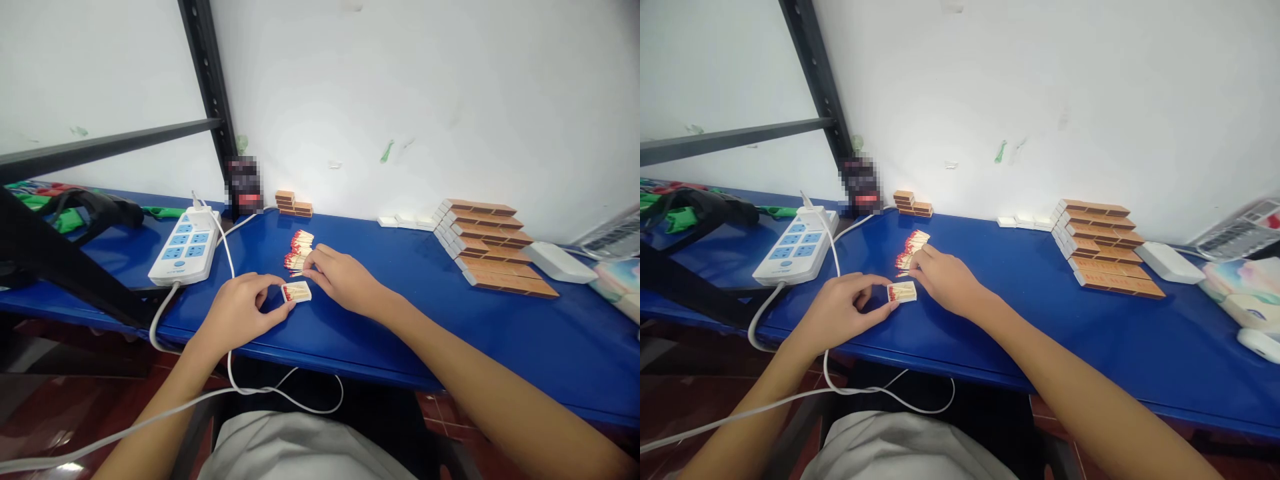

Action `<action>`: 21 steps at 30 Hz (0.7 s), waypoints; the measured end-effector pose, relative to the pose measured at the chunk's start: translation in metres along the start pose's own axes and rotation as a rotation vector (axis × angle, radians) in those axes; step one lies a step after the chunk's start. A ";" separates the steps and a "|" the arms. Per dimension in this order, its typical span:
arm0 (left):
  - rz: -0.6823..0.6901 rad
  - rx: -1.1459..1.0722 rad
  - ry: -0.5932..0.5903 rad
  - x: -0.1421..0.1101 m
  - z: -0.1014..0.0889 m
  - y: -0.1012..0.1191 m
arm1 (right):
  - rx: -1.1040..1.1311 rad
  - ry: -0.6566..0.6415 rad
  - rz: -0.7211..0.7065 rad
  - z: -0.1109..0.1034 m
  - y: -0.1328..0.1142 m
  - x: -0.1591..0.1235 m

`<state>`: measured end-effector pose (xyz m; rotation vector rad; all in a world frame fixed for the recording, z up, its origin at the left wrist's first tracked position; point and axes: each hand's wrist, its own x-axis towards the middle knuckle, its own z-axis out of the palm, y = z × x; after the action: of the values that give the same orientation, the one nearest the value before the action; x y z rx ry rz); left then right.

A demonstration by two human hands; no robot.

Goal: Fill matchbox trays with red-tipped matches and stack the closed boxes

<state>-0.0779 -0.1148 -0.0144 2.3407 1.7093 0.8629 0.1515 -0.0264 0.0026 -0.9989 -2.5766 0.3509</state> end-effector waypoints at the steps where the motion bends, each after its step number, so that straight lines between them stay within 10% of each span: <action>1: -0.002 -0.001 0.002 0.000 0.000 0.000 | -0.021 0.003 -0.013 -0.002 -0.002 -0.002; 21: 0.004 -0.005 0.006 0.000 0.001 -0.002 | -0.042 -0.084 -0.107 0.003 -0.016 -0.010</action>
<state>-0.0789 -0.1142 -0.0156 2.3419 1.7033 0.8753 0.1478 -0.0452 0.0034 -0.8735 -2.7109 0.3178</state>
